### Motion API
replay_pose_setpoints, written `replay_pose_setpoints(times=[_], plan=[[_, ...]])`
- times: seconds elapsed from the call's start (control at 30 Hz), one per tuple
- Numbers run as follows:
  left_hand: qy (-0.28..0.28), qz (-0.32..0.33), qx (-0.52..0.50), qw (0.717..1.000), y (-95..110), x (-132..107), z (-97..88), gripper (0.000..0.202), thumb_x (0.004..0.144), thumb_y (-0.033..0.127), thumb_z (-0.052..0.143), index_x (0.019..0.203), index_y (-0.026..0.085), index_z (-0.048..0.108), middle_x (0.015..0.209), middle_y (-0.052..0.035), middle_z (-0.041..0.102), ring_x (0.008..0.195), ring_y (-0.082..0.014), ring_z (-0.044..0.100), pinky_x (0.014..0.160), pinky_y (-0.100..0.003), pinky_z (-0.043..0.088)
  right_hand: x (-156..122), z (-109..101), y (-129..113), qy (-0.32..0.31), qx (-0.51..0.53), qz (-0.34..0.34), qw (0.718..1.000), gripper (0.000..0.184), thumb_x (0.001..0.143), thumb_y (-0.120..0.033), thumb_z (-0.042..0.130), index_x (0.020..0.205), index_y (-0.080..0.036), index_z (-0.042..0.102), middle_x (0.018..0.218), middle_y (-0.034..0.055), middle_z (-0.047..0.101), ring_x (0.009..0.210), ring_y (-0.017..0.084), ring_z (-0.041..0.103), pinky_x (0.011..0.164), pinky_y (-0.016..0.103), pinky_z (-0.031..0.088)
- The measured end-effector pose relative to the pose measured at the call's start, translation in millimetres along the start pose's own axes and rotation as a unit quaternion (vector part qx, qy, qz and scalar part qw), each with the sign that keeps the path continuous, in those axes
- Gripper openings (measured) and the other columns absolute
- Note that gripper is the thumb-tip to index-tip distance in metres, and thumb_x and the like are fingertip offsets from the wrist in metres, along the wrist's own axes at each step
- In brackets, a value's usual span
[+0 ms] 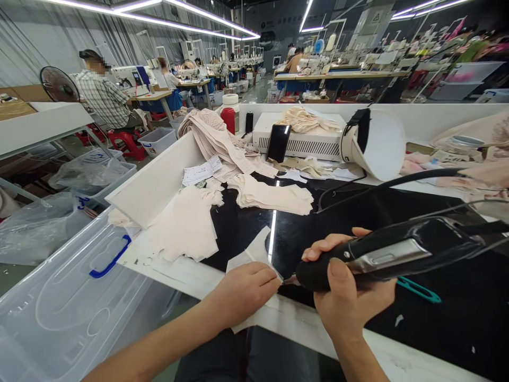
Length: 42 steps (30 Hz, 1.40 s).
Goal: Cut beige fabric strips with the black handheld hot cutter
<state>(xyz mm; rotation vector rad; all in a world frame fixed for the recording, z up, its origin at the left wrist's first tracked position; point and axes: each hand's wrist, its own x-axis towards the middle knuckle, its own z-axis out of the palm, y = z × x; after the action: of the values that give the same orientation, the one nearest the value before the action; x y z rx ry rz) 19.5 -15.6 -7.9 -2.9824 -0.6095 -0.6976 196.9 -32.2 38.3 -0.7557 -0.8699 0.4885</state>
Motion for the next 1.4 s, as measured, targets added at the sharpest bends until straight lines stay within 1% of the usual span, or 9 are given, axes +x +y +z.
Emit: replay_pose_setpoints(times=[0.13, 0.33, 0.53, 0.7, 0.83, 0.97, 1.07, 1.17, 1.4], plan=[[0.008, -0.022, -0.01, 1.0, -1.5, -3.6, -2.7, 0.019, 0.112, 0.01, 0.05, 0.117, 0.011, 0.068, 0.107, -0.0083, 0.076, 0.105, -0.0206, 0.074, 0.098, -0.032, 0.063, 0.3, 0.7, -1.6, 0.008, -0.01, 0.006, 1.0, 0.044, 0.088, -0.028, 0.087, 0.124, -0.024, 0.062, 0.086, -0.0027, 0.071, 0.062, 0.017, 0.067, 0.062, 0.035, 0.06], [-0.002, -0.025, -0.008, 1.0, 0.5, -5.1, -4.7, 0.022, 0.114, 0.013, 0.049, 0.121, 0.012, 0.069, 0.113, -0.0094, 0.076, 0.112, -0.0197, 0.072, 0.106, -0.034, 0.061, 0.4, 1.6, -2.0, 0.008, -0.009, 0.006, 1.0, 0.044, 0.088, -0.029, 0.087, 0.123, -0.024, 0.062, 0.086, -0.0028, 0.071, 0.062, 0.016, 0.067, 0.062, 0.035, 0.059], [-0.017, -0.055, 0.015, 0.998, 1.2, -12.9, -3.0, 0.022, 0.115, 0.017, 0.051, 0.127, 0.019, 0.069, 0.123, -0.008, 0.076, 0.122, -0.0232, 0.071, 0.116, -0.047, 0.055, 1.7, 1.0, -1.6, 0.01, -0.008, -0.001, 1.0, 0.042, 0.086, -0.027, 0.087, 0.122, -0.024, 0.064, 0.084, -0.0027, 0.071, 0.061, 0.017, 0.066, 0.061, 0.035, 0.059], [-0.007, -0.06, 0.025, 0.998, 2.1, -17.0, -1.5, 0.021, 0.114, 0.019, 0.054, 0.128, 0.022, 0.07, 0.128, -0.0073, 0.076, 0.126, -0.0227, 0.069, 0.116, -0.047, 0.053, 2.1, 0.5, -2.0, 0.008, -0.02, 0.0, 1.0, 0.044, 0.085, -0.03, 0.086, 0.122, -0.024, 0.063, 0.084, -0.0033, 0.07, 0.06, 0.017, 0.066, 0.059, 0.035, 0.059], [-0.018, -0.063, 0.029, 0.997, 3.5, -18.7, -0.7, 0.022, 0.113, 0.02, 0.058, 0.132, 0.023, 0.07, 0.131, -0.0086, 0.075, 0.128, -0.0227, 0.068, 0.119, -0.048, 0.05, 2.9, 1.5, -3.6, 0.009, -0.014, 0.003, 1.0, 0.043, 0.084, -0.028, 0.085, 0.121, -0.025, 0.065, 0.084, -0.0036, 0.07, 0.06, 0.017, 0.066, 0.058, 0.035, 0.059], [-0.02, -0.066, 0.02, 0.997, 4.0, -18.8, 0.2, 0.021, 0.113, 0.021, 0.058, 0.13, 0.023, 0.071, 0.131, -0.0086, 0.074, 0.128, -0.0231, 0.068, 0.12, -0.05, 0.05, 7.6, 7.5, -4.8, 0.022, 0.005, 0.004, 1.0, 0.042, 0.083, -0.026, 0.085, 0.119, -0.024, 0.064, 0.083, -0.0039, 0.07, 0.06, 0.016, 0.066, 0.057, 0.033, 0.059], [-0.019, -0.067, 0.018, 0.997, 3.7, -18.4, 0.3, 0.022, 0.112, 0.019, 0.059, 0.13, 0.023, 0.071, 0.132, -0.0089, 0.074, 0.129, -0.0232, 0.068, 0.12, -0.05, 0.051, 11.8, 12.6, -3.1, 0.031, 0.013, -0.001, 0.999, 0.044, 0.083, -0.029, 0.086, 0.12, -0.024, 0.063, 0.083, -0.0039, 0.07, 0.059, 0.016, 0.065, 0.057, 0.032, 0.057], [-0.03, -0.068, 0.018, 0.997, 3.2, -18.8, -0.1, 0.023, 0.111, 0.017, 0.06, 0.131, 0.022, 0.07, 0.132, -0.0099, 0.073, 0.13, -0.023, 0.067, 0.121, -0.05, 0.051, 13.1, 15.2, 1.0, 0.022, 0.006, 0.013, 1.0, 0.044, 0.085, -0.031, 0.086, 0.121, -0.025, 0.062, 0.084, -0.0045, 0.07, 0.06, 0.016, 0.065, 0.06, 0.033, 0.057], [-0.011, -0.074, -0.003, 0.997, 3.4, -20.4, 0.5, 0.024, 0.113, 0.018, 0.055, 0.132, 0.022, 0.069, 0.134, -0.0106, 0.072, 0.132, -0.0251, 0.066, 0.119, -0.053, 0.054, 6.8, 13.9, 9.0, 0.008, 0.001, 0.018, 1.0, 0.045, 0.089, -0.03, 0.086, 0.126, -0.025, 0.06, 0.087, -0.0044, 0.071, 0.064, 0.016, 0.066, 0.069, 0.037, 0.057]])
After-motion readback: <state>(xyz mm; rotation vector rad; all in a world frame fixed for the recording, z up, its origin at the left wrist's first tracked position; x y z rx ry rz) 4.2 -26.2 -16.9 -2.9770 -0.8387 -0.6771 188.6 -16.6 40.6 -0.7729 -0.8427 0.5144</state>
